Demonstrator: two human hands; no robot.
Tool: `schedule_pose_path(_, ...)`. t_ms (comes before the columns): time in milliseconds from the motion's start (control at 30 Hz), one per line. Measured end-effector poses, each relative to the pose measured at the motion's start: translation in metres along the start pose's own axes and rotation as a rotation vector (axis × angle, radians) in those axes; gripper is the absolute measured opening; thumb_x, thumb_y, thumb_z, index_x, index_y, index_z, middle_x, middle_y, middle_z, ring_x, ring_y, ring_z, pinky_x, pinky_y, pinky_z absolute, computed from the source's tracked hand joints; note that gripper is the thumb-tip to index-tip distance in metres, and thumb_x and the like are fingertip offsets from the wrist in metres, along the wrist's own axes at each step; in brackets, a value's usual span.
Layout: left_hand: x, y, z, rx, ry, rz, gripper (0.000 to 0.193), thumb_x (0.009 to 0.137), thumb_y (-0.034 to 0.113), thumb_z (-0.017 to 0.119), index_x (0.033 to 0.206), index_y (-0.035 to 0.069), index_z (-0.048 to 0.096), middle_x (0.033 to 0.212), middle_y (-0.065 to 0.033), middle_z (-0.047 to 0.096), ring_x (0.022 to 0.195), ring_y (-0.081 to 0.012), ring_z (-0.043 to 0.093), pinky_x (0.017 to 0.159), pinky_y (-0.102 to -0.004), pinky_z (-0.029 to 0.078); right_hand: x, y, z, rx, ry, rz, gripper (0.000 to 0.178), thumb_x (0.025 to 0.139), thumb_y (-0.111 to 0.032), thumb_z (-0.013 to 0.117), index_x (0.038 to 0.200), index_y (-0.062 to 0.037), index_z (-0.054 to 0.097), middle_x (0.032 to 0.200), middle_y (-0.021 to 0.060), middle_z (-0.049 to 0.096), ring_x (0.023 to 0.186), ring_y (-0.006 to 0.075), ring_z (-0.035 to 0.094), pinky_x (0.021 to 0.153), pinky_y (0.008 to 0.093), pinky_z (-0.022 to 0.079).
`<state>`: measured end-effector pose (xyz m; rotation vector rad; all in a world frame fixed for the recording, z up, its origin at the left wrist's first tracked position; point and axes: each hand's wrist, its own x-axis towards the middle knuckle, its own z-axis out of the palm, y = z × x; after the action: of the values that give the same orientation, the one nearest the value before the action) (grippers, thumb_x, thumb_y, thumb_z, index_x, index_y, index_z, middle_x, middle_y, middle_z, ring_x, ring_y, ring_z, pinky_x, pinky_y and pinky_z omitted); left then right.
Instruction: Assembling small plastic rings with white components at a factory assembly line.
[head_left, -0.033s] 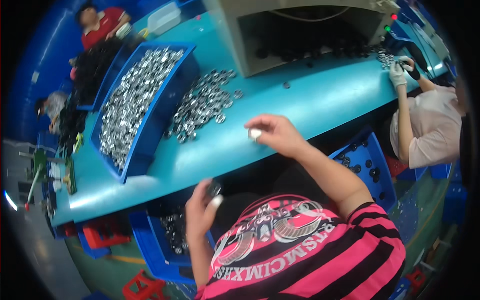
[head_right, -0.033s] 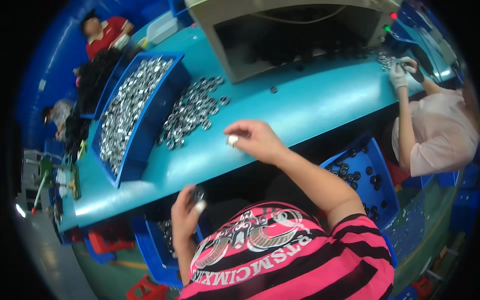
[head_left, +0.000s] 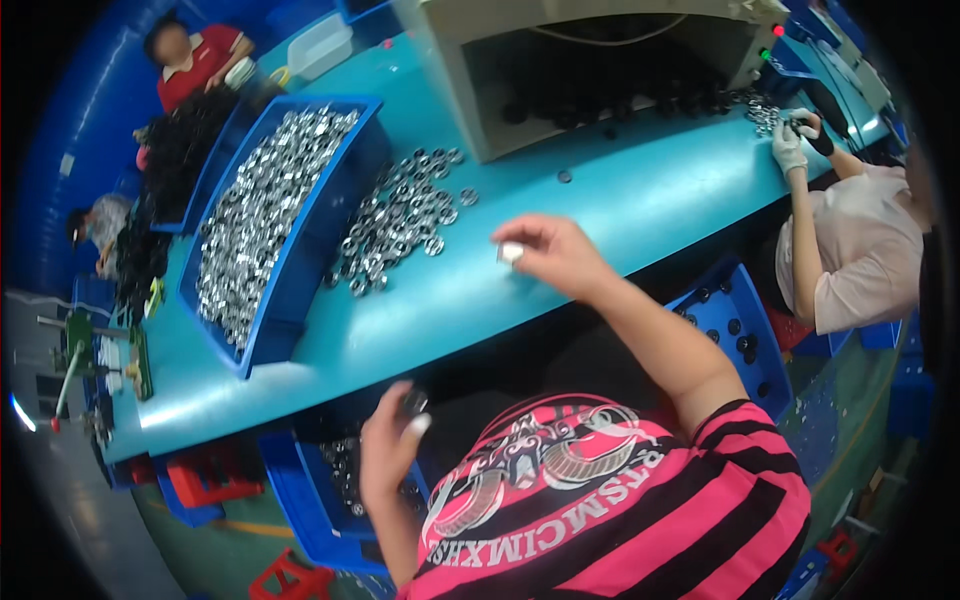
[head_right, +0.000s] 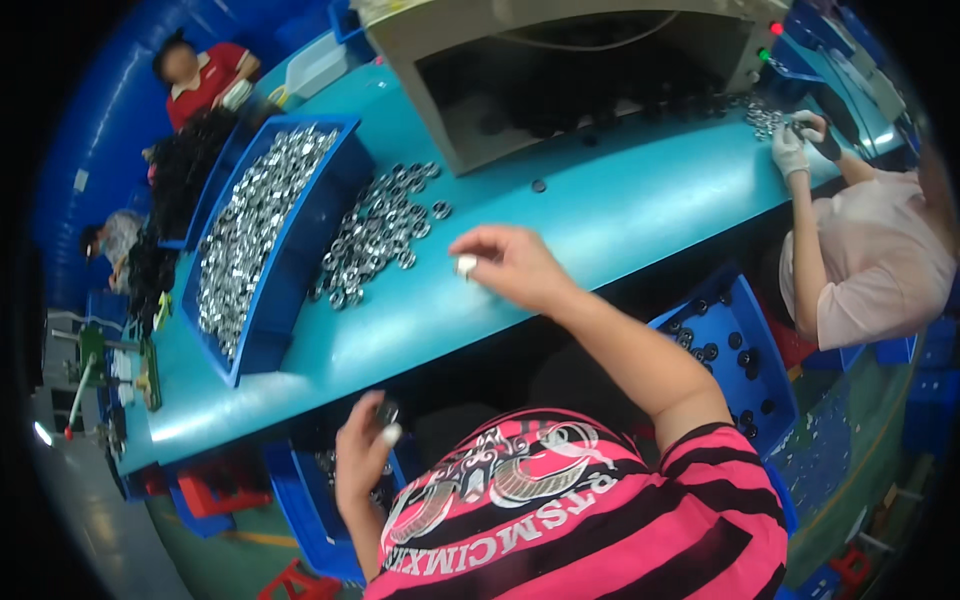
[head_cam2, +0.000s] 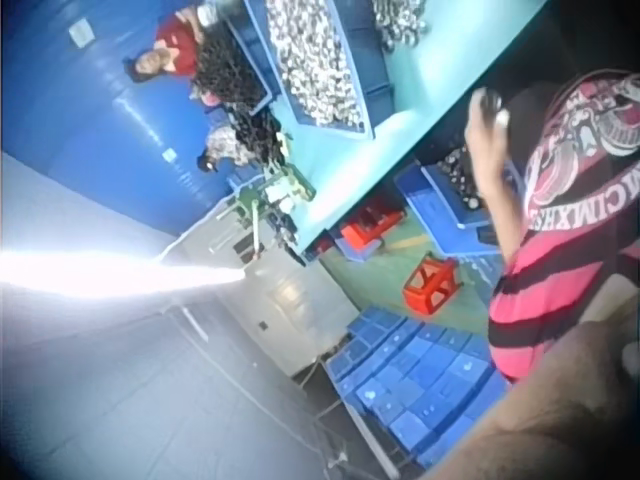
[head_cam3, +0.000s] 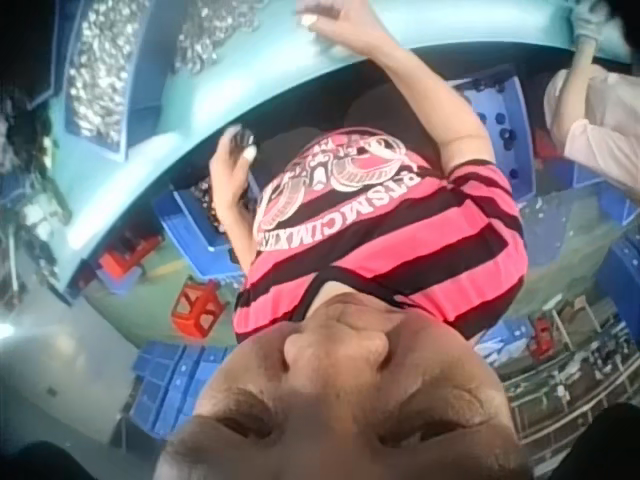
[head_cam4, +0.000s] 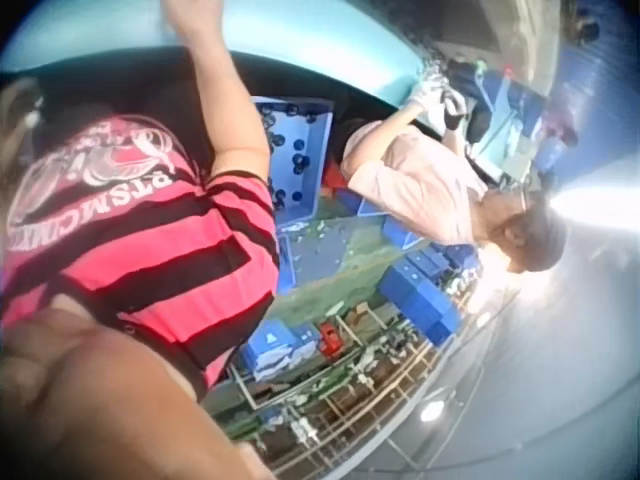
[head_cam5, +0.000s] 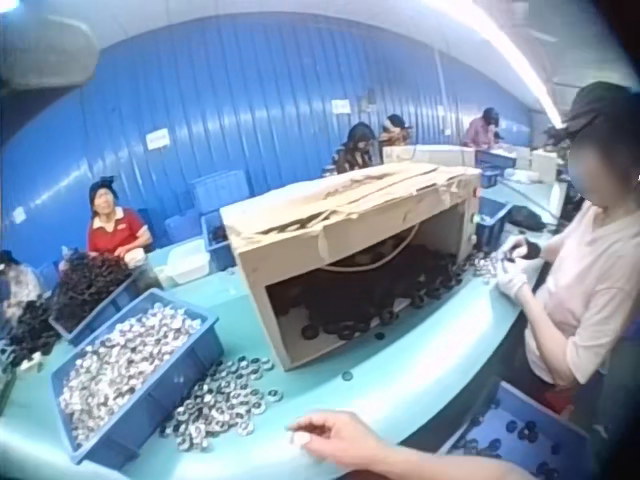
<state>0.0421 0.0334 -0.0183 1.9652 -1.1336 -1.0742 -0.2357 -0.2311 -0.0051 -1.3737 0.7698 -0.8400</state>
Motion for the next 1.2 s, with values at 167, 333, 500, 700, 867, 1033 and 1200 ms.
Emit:
schedule_pose_path(167, -0.06, -0.1, -0.074, 0.861, 0.017, -0.445, 0.067, 0.077, 0.014, 0.081, 0.139, 0.004, 0.06, 0.109, -0.0217, 0.073, 0.103, -0.0357, 0.071, 0.09, -0.0436, 0.057, 0.109, -0.024, -0.077, -0.751, 0.25, -0.313, 0.028, 0.087, -0.019, 0.069, 0.11, -0.0043, 0.076, 0.108, 0.0169, 0.074, 0.095, 0.0316, 0.074, 0.085, 0.0405, 0.058)
schedule_pose_path(333, -0.047, -0.064, -0.046, 0.598, 0.174, -0.149, 0.058, 0.079, 0.009, 0.078, 0.135, 0.004, 0.064, 0.103, -0.022, 0.072, 0.097, -0.0387, 0.07, 0.087, -0.0462, 0.055, 0.251, -0.003, -0.089, -1.233, 0.216, -0.293, 0.032, 0.094, -0.016, 0.057, 0.123, -0.0064, 0.069, 0.122, 0.022, 0.069, 0.112, 0.0399, 0.068, 0.095, 0.0497, 0.055)
schedule_pose_path(500, -0.04, 0.003, 0.003, 0.449, 0.135, 0.027, 0.049, 0.085, 0.009, 0.076, 0.132, 0.005, 0.066, 0.094, -0.0185, 0.068, 0.087, -0.0366, 0.067, 0.08, -0.0457, 0.054, 0.276, -0.029, -0.058, -0.883, 0.311, -0.485, 0.053, 0.092, -0.016, 0.065, 0.142, -0.0038, 0.054, 0.148, 0.0264, 0.052, 0.135, 0.0446, 0.052, 0.11, 0.0507, 0.047)
schedule_pose_path(700, -0.032, 0.006, 0.011, 0.507, 0.081, 0.079, 0.048, 0.083, 0.005, 0.077, 0.131, 0.006, 0.068, 0.09, -0.016, 0.069, 0.08, -0.0324, 0.067, 0.073, -0.0418, 0.054, 0.299, -0.025, -0.077, -1.242, 0.002, -0.239, 0.065, 0.082, -0.02, 0.08, 0.14, -0.0026, 0.056, 0.139, 0.0266, 0.06, 0.135, 0.0365, 0.055, 0.11, 0.0474, 0.047)
schedule_pose_path(867, -0.012, 0.048, 0.011, 0.522, 0.026, 0.142, 0.044, 0.088, 0.007, 0.071, 0.131, 0.005, 0.065, 0.092, -0.018, 0.066, 0.086, -0.0374, 0.065, 0.079, -0.0473, 0.053, 0.301, -0.012, -0.091, -1.341, 0.126, -0.315, 0.063, 0.075, -0.02, 0.082, 0.131, -0.0005, 0.061, 0.133, 0.0261, 0.063, 0.127, 0.0376, 0.061, 0.105, 0.0482, 0.051)
schedule_pose_path(1033, -0.011, 0.052, 0.018, 0.522, 0.056, 0.201, 0.047, 0.083, 0.001, 0.074, 0.129, 0.005, 0.068, 0.092, -0.0165, 0.068, 0.083, -0.0334, 0.068, 0.076, -0.042, 0.054, 0.335, 0.013, -0.12, -1.391, 0.096, -0.534, 0.072, 0.069, -0.026, 0.086, 0.133, -0.0035, 0.061, 0.129, 0.023, 0.066, 0.118, 0.0425, 0.065, 0.102, 0.0489, 0.053)
schedule_pose_path(1200, -0.019, 0.053, 0.025, 0.48, 0.025, 0.155, 0.044, 0.087, 0.008, 0.074, 0.13, 0.008, 0.067, 0.091, -0.0165, 0.067, 0.085, -0.0358, 0.066, 0.079, -0.045, 0.054, 0.314, 0.007, -0.111, -1.269, -0.035, -0.433, 0.077, 0.066, -0.025, 0.087, 0.136, -0.0064, 0.059, 0.13, 0.0226, 0.066, 0.117, 0.0425, 0.066, 0.101, 0.0497, 0.054)
